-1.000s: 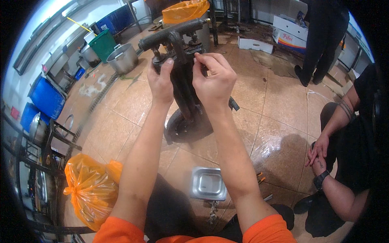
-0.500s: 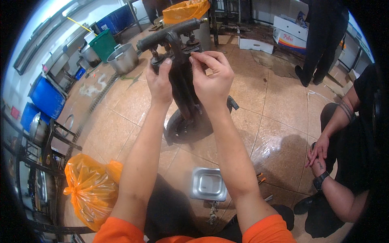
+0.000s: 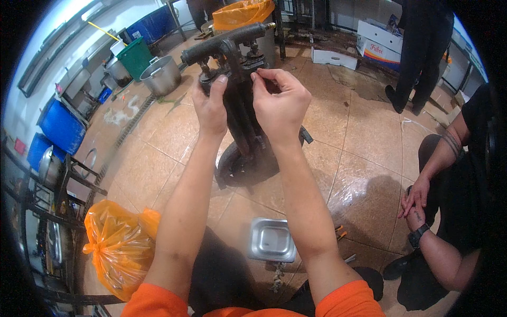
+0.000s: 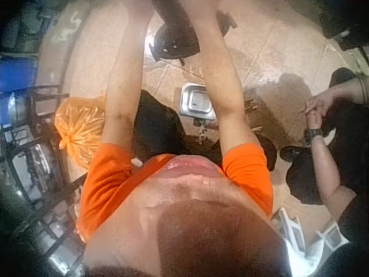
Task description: The person assembles a mechanical part by attaching a smaller component to a larger cylindrical object. They use a cloth to wipe the part and then secure it with a bolt.
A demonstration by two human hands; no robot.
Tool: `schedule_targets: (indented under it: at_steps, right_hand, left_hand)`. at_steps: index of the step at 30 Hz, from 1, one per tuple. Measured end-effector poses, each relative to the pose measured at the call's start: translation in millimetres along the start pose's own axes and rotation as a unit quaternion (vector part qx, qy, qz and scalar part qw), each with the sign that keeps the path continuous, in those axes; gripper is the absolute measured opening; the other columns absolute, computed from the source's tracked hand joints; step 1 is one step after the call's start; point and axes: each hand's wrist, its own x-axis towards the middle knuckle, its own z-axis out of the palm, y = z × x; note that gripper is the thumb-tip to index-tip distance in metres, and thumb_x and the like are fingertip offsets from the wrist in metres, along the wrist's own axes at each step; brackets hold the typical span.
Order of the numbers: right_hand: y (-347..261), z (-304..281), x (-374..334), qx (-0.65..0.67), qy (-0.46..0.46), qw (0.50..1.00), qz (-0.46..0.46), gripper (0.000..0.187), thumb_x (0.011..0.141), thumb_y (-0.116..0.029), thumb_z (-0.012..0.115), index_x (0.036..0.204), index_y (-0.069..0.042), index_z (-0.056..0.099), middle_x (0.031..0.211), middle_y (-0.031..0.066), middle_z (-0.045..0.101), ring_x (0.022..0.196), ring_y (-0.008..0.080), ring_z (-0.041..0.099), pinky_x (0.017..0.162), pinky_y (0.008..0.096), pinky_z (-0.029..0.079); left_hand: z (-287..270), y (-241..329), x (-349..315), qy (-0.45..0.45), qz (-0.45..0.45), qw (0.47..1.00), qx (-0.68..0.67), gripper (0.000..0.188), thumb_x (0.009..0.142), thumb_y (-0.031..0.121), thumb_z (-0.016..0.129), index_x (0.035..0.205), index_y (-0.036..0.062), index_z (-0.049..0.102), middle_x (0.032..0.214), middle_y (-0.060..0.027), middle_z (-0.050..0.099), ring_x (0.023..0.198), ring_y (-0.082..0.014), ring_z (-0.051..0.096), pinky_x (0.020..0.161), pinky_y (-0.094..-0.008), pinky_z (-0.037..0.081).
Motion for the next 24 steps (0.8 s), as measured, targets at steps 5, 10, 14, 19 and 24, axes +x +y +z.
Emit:
schedule_targets:
  at_steps: [5,10,14,19,24]
  right_hand:
    - [1.3,-1.7,3.4,-0.070,-0.008,0.988,-0.137,0.010,0.077,0.003,0.070,0.087,0.000,0.072,0.083,0.0124,0.069,0.072,0.0238,0.069,0.065,0.0301,0.053]
    - [4.5,-1.4,3.0,-0.056,-0.031,0.984,-0.166,0.014,0.077,0.004,0.068,0.090,0.000,0.067,0.089,0.0157,0.065,0.078,0.0338,0.065,0.068,0.0384,0.052]
    - [10.2,0.8,2.3,-0.010,-0.020,0.993,-0.117,0.017,0.076,0.001,0.070,0.093,0.000,0.067,0.087,0.0163,0.066,0.078,0.0322,0.066,0.070,0.0374,0.053]
    - [8.5,3.7,0.3,0.041,0.005,0.998,-0.048,0.019,0.077,-0.006,0.076,0.092,0.003,0.067,0.082,0.0183,0.067,0.071,0.0289,0.068,0.064,0.0373,0.053]
    - [6.1,3.5,-0.7,-0.013,-0.002,0.999,-0.045,0.015,0.078,-0.011,0.075,0.084,0.001,0.069,0.076,0.0166,0.067,0.066,0.0320,0.065,0.061,0.0382,0.051]
  left_hand:
    - [-3.0,-0.5,1.2,-0.004,-0.008,1.000,0.007,0.032,0.089,0.014,0.060,0.118,-0.0001,0.056,0.107,-0.0074,0.063,0.097,-0.0169,0.061,0.089,-0.0306,0.049]
    - [-4.1,0.0,2.2,-0.001,-0.018,1.000,0.001,0.032,0.089,0.015,0.060,0.117,-0.0012,0.055,0.106,-0.0075,0.063,0.097,-0.0171,0.061,0.089,-0.0307,0.049]
    - [-2.0,0.4,0.8,0.005,-0.007,1.000,-0.023,0.024,0.092,0.014,0.060,0.110,-0.0014,0.057,0.102,-0.0055,0.062,0.092,-0.0136,0.058,0.084,-0.0279,0.047]
    - [-8.7,-3.3,2.4,0.018,-0.025,0.998,-0.048,0.022,0.093,0.012,0.059,0.109,-0.0015,0.058,0.102,-0.0049,0.062,0.092,-0.0122,0.056,0.084,-0.0266,0.045]
    - [-4.6,-0.2,3.4,0.008,-0.005,1.000,-0.029,0.024,0.093,0.012,0.059,0.111,-0.0024,0.057,0.103,-0.0049,0.062,0.092,-0.0133,0.056,0.084,-0.0271,0.046]
